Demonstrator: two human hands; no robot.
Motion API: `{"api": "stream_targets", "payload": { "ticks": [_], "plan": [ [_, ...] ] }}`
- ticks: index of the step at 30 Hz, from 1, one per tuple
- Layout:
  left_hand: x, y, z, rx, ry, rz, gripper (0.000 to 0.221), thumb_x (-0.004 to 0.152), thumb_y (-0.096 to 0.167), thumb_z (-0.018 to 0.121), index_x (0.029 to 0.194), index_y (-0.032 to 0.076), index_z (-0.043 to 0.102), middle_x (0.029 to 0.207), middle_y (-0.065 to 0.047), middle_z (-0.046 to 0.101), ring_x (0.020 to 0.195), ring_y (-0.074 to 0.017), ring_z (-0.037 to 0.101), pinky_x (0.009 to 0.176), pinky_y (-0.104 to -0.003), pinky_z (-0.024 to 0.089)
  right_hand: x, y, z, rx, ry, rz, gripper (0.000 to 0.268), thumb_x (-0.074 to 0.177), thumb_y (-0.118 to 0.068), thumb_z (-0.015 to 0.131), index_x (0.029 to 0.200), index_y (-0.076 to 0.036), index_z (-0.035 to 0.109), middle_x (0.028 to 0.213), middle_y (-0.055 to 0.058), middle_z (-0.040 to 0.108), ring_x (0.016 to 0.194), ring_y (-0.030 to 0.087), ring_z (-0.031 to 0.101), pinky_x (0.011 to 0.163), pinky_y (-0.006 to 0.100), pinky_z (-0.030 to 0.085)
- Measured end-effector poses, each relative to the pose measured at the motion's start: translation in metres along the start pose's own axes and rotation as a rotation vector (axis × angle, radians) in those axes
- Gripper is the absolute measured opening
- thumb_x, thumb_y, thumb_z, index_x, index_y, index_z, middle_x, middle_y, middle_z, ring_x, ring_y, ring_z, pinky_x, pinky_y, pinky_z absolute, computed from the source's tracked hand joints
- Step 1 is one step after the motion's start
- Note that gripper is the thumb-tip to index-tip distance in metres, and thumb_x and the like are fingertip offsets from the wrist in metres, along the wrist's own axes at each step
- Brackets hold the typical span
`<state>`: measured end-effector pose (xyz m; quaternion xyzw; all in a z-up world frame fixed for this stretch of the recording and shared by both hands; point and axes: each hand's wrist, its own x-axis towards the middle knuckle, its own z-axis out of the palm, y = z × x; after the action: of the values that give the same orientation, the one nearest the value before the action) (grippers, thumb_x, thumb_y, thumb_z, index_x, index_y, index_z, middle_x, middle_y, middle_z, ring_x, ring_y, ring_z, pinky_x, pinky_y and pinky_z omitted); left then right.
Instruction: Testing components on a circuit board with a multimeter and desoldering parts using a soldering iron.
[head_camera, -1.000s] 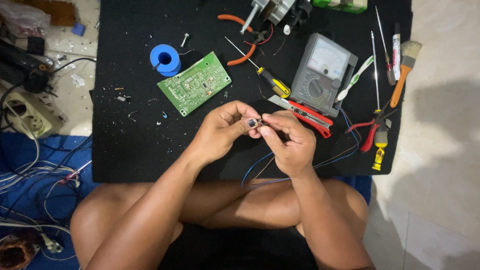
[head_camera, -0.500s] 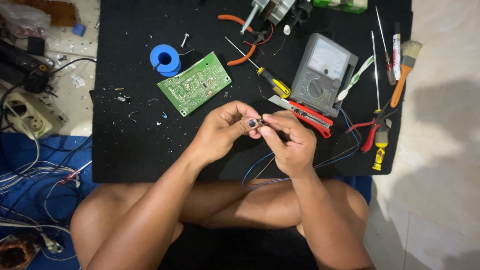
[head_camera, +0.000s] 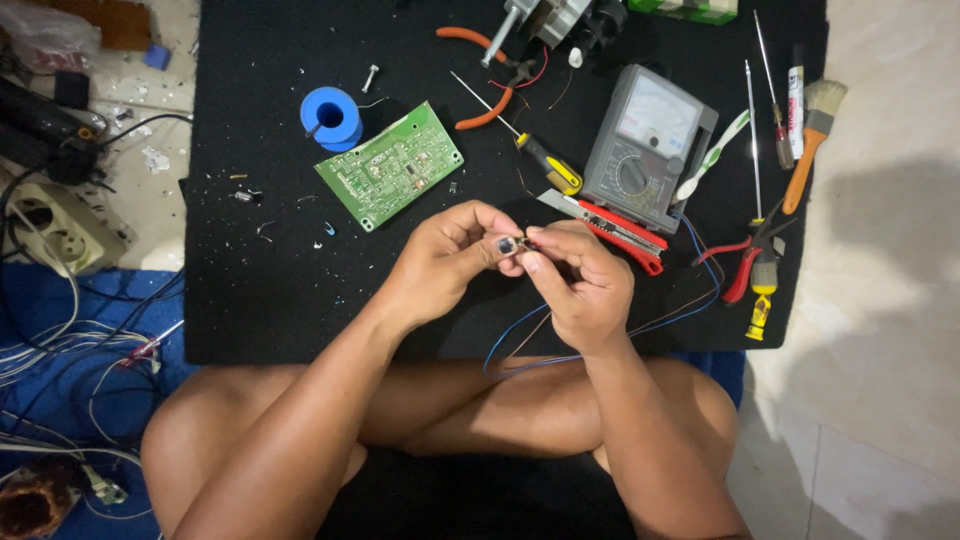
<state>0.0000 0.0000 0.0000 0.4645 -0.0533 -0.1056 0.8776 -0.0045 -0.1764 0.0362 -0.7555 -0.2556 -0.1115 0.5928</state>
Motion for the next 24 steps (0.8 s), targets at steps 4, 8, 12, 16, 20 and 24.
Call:
{"api": "stream_targets", "payload": {
  "ticks": [4,8,12,16,20,24],
  "plan": [
    [-0.001,0.003,0.001,-0.013,0.007,-0.004,0.019,0.097,0.006,0.07,0.111,-0.007,0.067,0.082,-0.011,0.069,0.077,-0.0162,0.074,0.076,-0.03,0.065,-0.003,0.002,-0.001,0.034,0.017,0.034,0.02,0.093,0.008,0.069,0.113,0.012,0.068,0.093,0.023,0.077,0.078,0.027,0.079,0.075,0.038,0.065],
    [0.0,0.001,0.001,-0.023,0.014,-0.002,0.02,0.097,0.006,0.07,0.112,-0.006,0.066,0.082,-0.01,0.068,0.077,-0.0157,0.074,0.076,-0.029,0.065,-0.004,-0.001,0.001,0.034,0.03,0.076,0.023,0.094,0.006,0.069,0.116,0.013,0.066,0.093,0.022,0.077,0.082,0.025,0.079,0.078,0.037,0.065],
    [0.0,0.0,0.001,-0.047,0.034,0.024,0.02,0.096,0.003,0.071,0.112,-0.008,0.066,0.085,-0.012,0.067,0.079,-0.0176,0.073,0.076,-0.032,0.066,-0.006,0.002,0.0,0.037,0.073,0.103,0.027,0.096,0.004,0.067,0.122,0.013,0.063,0.093,0.021,0.077,0.089,0.022,0.077,0.084,0.036,0.063],
    [-0.003,0.0,0.001,0.113,0.067,0.083,0.019,0.095,0.003,0.072,0.112,-0.005,0.068,0.087,-0.011,0.068,0.081,-0.0177,0.073,0.077,-0.033,0.066,-0.008,0.002,0.002,0.022,0.15,0.146,0.036,0.095,0.001,0.072,0.127,0.011,0.061,0.095,0.022,0.077,0.091,0.021,0.076,0.086,0.034,0.062],
    [-0.007,0.043,0.006,0.791,0.081,0.317,0.012,0.094,0.008,0.074,0.105,0.006,0.073,0.096,-0.008,0.071,0.083,-0.0242,0.074,0.074,-0.034,0.062,-0.007,0.007,-0.001,-0.028,0.144,0.122,0.033,0.097,0.001,0.07,0.127,0.011,0.061,0.096,0.024,0.077,0.091,0.024,0.077,0.085,0.035,0.061],
    [-0.012,0.046,0.004,1.26,0.072,0.463,0.009,0.093,0.01,0.072,0.102,0.009,0.075,0.104,-0.006,0.068,0.095,-0.0259,0.068,0.084,-0.034,0.058,-0.008,0.003,-0.001,-0.103,0.143,0.124,0.031,0.1,0.0,0.068,0.128,0.012,0.059,0.096,0.024,0.076,0.092,0.024,0.076,0.084,0.035,0.061]
  ]
}}
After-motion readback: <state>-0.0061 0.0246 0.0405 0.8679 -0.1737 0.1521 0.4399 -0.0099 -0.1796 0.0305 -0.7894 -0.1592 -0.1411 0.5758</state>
